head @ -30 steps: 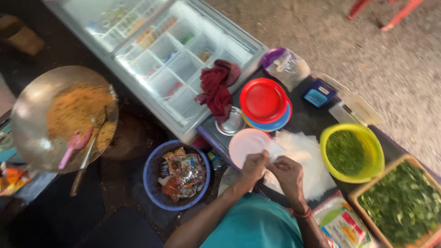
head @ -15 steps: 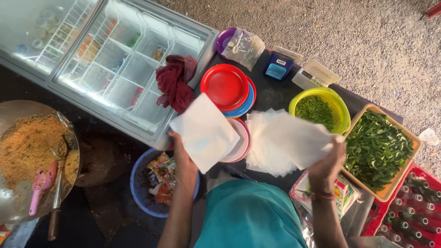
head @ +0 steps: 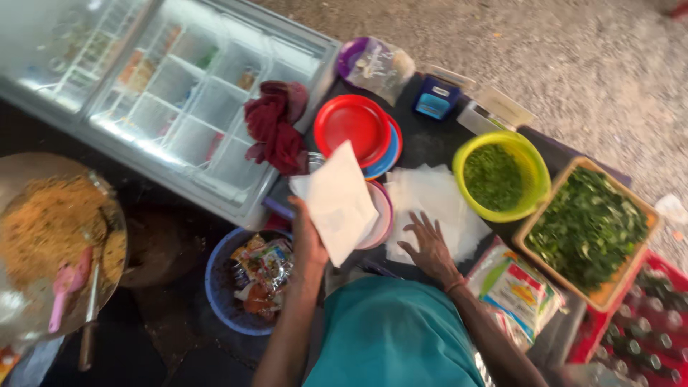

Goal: The person peels individual white square sheets from a stack and places them onto a pink plate, repeatedly folding and arranging them.

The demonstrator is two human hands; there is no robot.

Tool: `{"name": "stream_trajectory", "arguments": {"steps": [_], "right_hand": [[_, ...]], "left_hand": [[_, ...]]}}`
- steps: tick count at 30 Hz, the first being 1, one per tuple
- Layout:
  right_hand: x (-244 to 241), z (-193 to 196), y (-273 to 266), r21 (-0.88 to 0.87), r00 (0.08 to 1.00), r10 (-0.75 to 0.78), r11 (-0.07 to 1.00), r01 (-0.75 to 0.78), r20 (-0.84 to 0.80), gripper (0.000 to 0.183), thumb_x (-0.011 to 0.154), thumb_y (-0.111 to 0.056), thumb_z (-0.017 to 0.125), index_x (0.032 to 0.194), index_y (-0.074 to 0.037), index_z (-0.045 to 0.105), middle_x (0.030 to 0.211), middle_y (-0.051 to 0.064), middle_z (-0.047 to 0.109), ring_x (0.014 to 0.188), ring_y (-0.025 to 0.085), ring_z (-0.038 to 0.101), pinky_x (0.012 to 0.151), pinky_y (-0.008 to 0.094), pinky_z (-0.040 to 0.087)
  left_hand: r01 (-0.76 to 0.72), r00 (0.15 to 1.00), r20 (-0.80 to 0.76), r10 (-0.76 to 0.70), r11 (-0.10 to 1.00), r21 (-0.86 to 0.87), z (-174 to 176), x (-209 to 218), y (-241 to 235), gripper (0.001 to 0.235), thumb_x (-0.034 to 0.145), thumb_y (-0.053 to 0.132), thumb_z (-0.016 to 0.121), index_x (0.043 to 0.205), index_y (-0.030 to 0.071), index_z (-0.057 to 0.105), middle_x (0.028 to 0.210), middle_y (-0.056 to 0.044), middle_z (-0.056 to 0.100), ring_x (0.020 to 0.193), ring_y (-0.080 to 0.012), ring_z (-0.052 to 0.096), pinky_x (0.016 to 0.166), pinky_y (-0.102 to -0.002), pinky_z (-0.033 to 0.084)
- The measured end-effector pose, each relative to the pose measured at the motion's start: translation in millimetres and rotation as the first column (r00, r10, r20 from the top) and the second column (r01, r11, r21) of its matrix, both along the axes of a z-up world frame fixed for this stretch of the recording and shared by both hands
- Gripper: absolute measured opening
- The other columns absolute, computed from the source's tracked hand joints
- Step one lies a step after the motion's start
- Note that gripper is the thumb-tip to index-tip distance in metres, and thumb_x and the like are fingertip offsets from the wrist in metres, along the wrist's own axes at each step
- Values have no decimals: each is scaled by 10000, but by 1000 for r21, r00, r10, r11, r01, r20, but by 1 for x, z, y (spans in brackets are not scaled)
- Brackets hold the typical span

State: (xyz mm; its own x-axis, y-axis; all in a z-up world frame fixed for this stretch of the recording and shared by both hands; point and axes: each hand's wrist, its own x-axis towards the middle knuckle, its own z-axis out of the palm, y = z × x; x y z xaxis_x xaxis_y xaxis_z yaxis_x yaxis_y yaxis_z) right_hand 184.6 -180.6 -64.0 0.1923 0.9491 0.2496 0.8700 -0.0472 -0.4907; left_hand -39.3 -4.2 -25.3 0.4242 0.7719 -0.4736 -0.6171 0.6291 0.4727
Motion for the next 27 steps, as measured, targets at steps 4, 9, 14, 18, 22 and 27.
{"name": "stream_trajectory", "arguments": {"steps": [4, 9, 14, 18, 22, 27], "right_hand": [[-18, 59, 26, 12, 914, -122, 990, 137, -386, 461, 831, -199, 816, 1250, -62, 681, 1242, 131, 704, 1169, 319, 666, 1000, 429, 533], [-45, 106, 62, 67, 780, 88, 996, -60, -620, 272, 847, -100, 802, 1038, 35, 663, 991, 117, 651, 906, 185, 627, 802, 338, 557], [-44, 104, 63, -14, 860, -67, 998, 69, -506, 242, 956, -59, 777, 859, 100, 623, 713, 79, 454, 700, 127, 401, 599, 274, 421], [-40, 104, 62, -132, 717, -213, 977, 168, -664, 171, 922, -66, 785, 1003, 80, 751, 750, 13, 609, 695, 58, 483, 568, 225, 393], [-37, 99, 61, -116, 606, -185, 982, 151, -774, 197, 866, -36, 812, 1003, 88, 744, 832, 41, 717, 747, 58, 610, 651, 196, 479], [-34, 87, 59, -12, 549, -21, 1000, 20, -836, 138, 887, 12, 807, 944, 98, 714, 866, 73, 695, 812, 83, 641, 718, 220, 509]], "left_hand": [[9, 992, -127, 21, 974, 225, -48, 15, -29, 800, 971, 640, 501, 1475, 21, 446, 1376, -148, 598, 1201, -267, 625, 999, -432, 537], [341, 903, -411, -125, 791, 508, -95, 66, -70, 824, 1166, 668, 292, 1342, -79, 590, 1159, -207, 754, 1049, -225, 721, 866, -316, 591], [23, 996, 67, -50, 933, 360, -27, 87, -66, 736, 981, 632, 330, 1580, 206, 294, 1571, 10, 442, 1268, -100, 515, 891, -271, 539], [90, 981, -188, 55, 726, 682, 9, 80, -63, 767, 1138, 592, 367, 1674, 48, 289, 1520, -27, 465, 1197, -87, 458, 1032, -207, 415], [61, 988, -151, 25, 839, 540, 6, 82, -62, 803, 1118, 463, 499, 1724, 61, 159, 1053, 0, 442, 889, -68, 396, 771, -210, 371], [124, 990, -109, -89, 918, 376, -5, 81, -57, 629, 1093, 415, 565, 1570, 19, 454, 1035, 37, 527, 932, -35, 512, 820, -213, 461]]}}
